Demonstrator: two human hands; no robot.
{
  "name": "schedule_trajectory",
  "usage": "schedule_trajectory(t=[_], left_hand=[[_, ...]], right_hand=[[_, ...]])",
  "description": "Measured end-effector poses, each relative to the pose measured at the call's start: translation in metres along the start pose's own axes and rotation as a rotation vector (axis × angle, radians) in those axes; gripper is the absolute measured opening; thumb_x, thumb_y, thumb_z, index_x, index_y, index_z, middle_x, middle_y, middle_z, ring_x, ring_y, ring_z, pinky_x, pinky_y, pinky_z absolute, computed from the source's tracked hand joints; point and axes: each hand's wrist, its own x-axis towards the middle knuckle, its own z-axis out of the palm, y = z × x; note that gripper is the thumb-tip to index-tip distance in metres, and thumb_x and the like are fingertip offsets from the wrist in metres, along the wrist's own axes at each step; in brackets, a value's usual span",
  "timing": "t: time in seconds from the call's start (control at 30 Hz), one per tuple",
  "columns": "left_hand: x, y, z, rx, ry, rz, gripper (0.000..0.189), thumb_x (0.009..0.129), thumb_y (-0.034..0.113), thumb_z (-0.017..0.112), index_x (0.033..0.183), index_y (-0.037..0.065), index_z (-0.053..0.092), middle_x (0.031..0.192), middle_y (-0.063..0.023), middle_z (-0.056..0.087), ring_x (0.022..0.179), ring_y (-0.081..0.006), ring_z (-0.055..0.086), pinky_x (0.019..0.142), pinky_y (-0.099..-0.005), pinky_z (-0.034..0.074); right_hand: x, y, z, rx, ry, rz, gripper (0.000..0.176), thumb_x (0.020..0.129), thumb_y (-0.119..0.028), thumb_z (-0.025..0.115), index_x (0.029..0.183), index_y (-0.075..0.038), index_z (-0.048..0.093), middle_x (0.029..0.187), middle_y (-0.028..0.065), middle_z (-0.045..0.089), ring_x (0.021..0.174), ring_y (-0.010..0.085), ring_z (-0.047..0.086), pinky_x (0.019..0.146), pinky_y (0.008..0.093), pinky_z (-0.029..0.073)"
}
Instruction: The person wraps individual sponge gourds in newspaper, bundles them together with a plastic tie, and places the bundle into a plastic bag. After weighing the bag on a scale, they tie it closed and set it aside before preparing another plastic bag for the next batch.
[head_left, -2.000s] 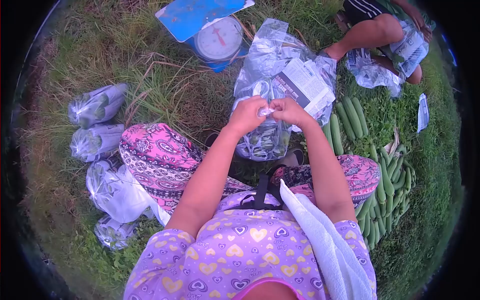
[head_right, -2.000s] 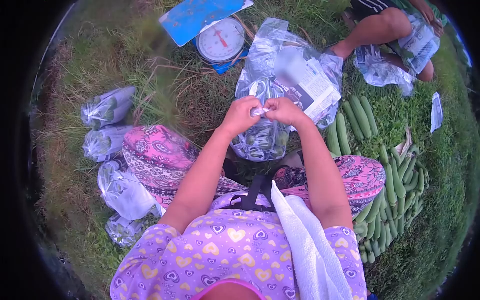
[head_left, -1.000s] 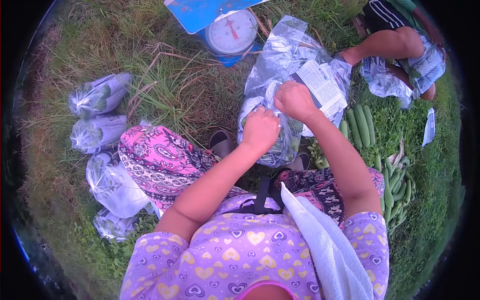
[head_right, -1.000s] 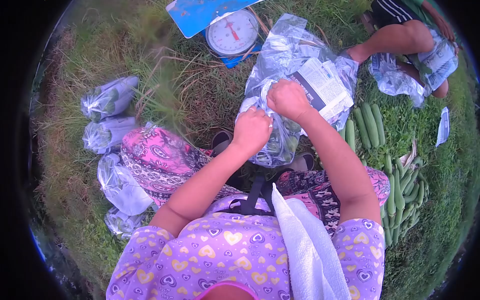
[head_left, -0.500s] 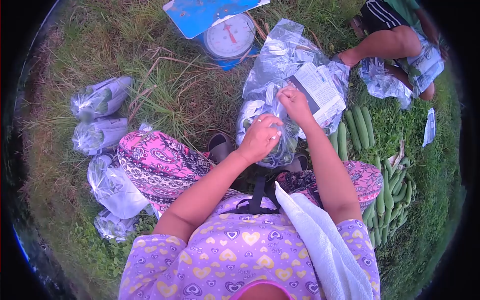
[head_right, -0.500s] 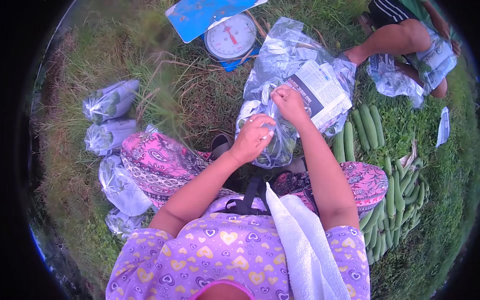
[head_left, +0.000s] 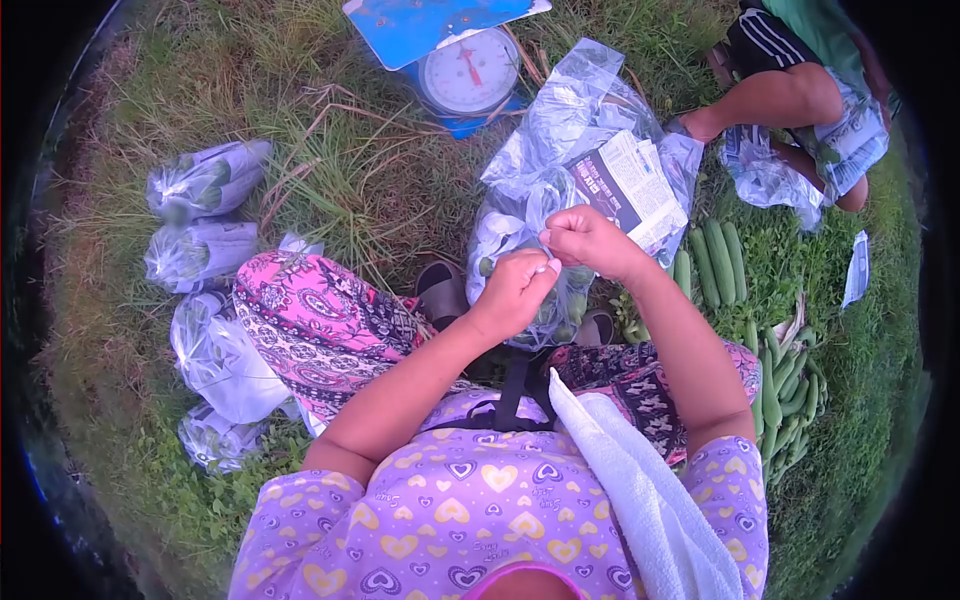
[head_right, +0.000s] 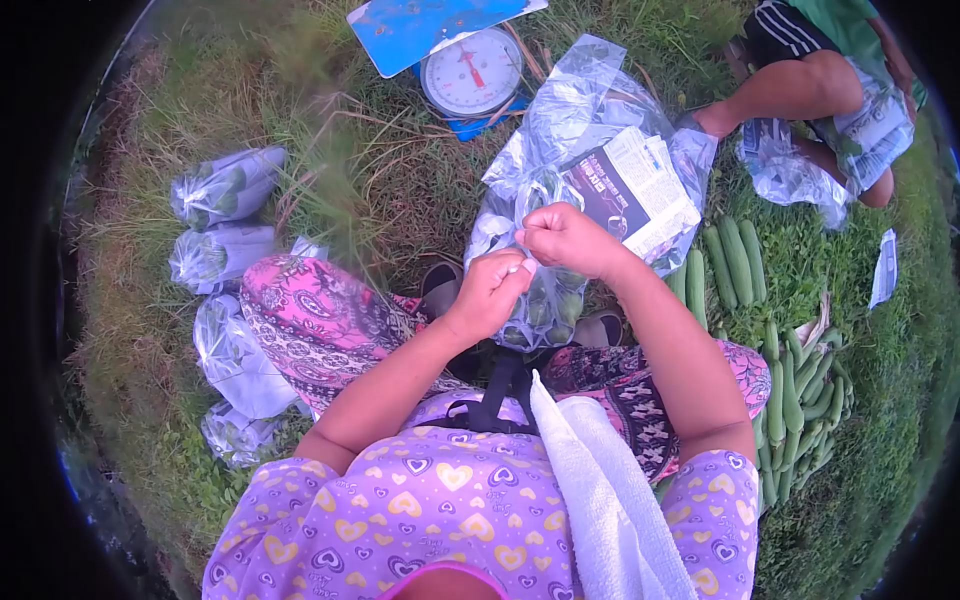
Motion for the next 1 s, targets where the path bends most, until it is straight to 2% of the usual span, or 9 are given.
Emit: schedule_trajectory(t=[0.03,0.1,0.17,0.2,0.3,0.33,0.47,0.7,1.0], left_hand=[[0.000,-0.002,0.001,0.002,-0.020,-0.009,0.032,0.091,0.013,0.050,0.062,0.000,0.043,0.060,-0.0066,0.044,0.055,-0.0168,0.042,0.054,-0.0335,0.034],[-0.002,-0.009,0.002,-0.003,-0.043,0.007,0.032,0.090,0.010,0.050,0.062,-0.001,0.040,0.059,-0.0071,0.041,0.055,-0.0183,0.040,0.054,-0.0344,0.033],[-0.004,-0.024,0.002,0.015,-0.048,0.052,0.032,0.090,0.009,0.050,0.062,-0.001,0.039,0.059,-0.0079,0.040,0.056,-0.0197,0.039,0.055,-0.0349,0.032],[-0.002,-0.028,0.001,0.046,-0.068,0.031,0.031,0.090,0.010,0.050,0.064,-0.003,0.041,0.061,-0.0136,0.041,0.057,-0.0281,0.042,0.057,-0.0382,0.034],[0.005,-0.039,0.001,-0.008,-0.081,-0.015,0.031,0.090,0.010,0.050,0.063,-0.003,0.041,0.062,-0.0138,0.041,0.058,-0.0283,0.042,0.057,-0.0383,0.035],[0.003,-0.041,0.003,0.015,-0.077,0.000,0.031,0.090,0.008,0.049,0.063,-0.002,0.038,0.061,-0.0087,0.039,0.058,-0.0202,0.038,0.057,-0.0347,0.033],[-0.003,-0.045,0.003,-0.021,-0.147,-0.084,0.031,0.091,0.009,0.048,0.063,-0.001,0.038,0.062,-0.0076,0.038,0.058,-0.0189,0.038,0.057,-0.0338,0.033],[-0.016,-0.051,-0.007,-0.093,-0.193,-0.173,0.032,0.091,0.012,0.048,0.063,0.000,0.040,0.064,-0.0052,0.040,0.061,-0.0159,0.039,0.060,-0.0315,0.033],[-0.041,-0.037,-0.016,-0.103,-0.165,-0.242,0.033,0.093,0.013,0.047,0.062,0.002,0.042,0.063,-0.0006,0.040,0.058,-0.0105,0.037,0.055,-0.0273,0.031]], right_hand=[[0.005,0.002,-0.006,0.022,-0.048,0.027,0.037,0.091,-0.015,0.055,0.057,-0.010,0.040,0.052,-0.0062,0.038,0.047,0.0032,0.031,0.043,0.0234,0.025],[0.018,0.009,-0.016,0.068,-0.148,0.077,0.038,0.091,-0.015,0.054,0.057,-0.011,0.038,0.052,-0.0067,0.035,0.046,0.0035,0.030,0.043,0.0227,0.024],[0.035,0.019,-0.015,0.091,-0.034,0.093,0.038,0.091,-0.014,0.055,0.057,-0.011,0.036,0.052,-0.0067,0.033,0.045,0.0041,0.029,0.042,0.0234,0.023],[0.045,0.026,-0.020,0.129,0.005,0.097,0.038,0.090,-0.014,0.055,0.057,-0.011,0.036,0.052,-0.0066,0.033,0.045,0.0043,0.029,0.042,0.0234,0.023],[0.063,0.041,-0.037,0.132,0.096,0.090,0.037,0.090,-0.013,0.056,0.058,-0.012,0.037,0.052,-0.0055,0.034,0.044,0.0052,0.028,0.041,0.0238,0.022],[0.064,0.041,-0.040,0.116,0.112,0.117,0.037,0.089,-0.012,0.056,0.058,-0.012,0.037,0.053,-0.0052,0.034,0.044,0.0054,0.028,0.041,0.0239,0.022],[0.066,0.051,-0.051,0.170,0.148,0.143,0.036,0.089,-0.011,0.055,0.058,-0.012,0.037,0.053,-0.0043,0.035,0.044,0.0059,0.030,0.041,0.0237,0.023],[0.068,0.059,-0.031,0.274,0.421,0.073,0.031,0.087,-0.012,0.056,0.060,-0.012,0.040,0.055,-0.0033,0.039,0.044,0.0074,0.035,0.040,0.0238,0.026],[0.065,0.070,-0.022,0.339,0.430,0.031,0.027,0.087,-0.012,0.055,0.063,-0.011,0.044,0.056,-0.0022,0.042,0.044,0.0078,0.039,0.040,0.0238,0.025]])
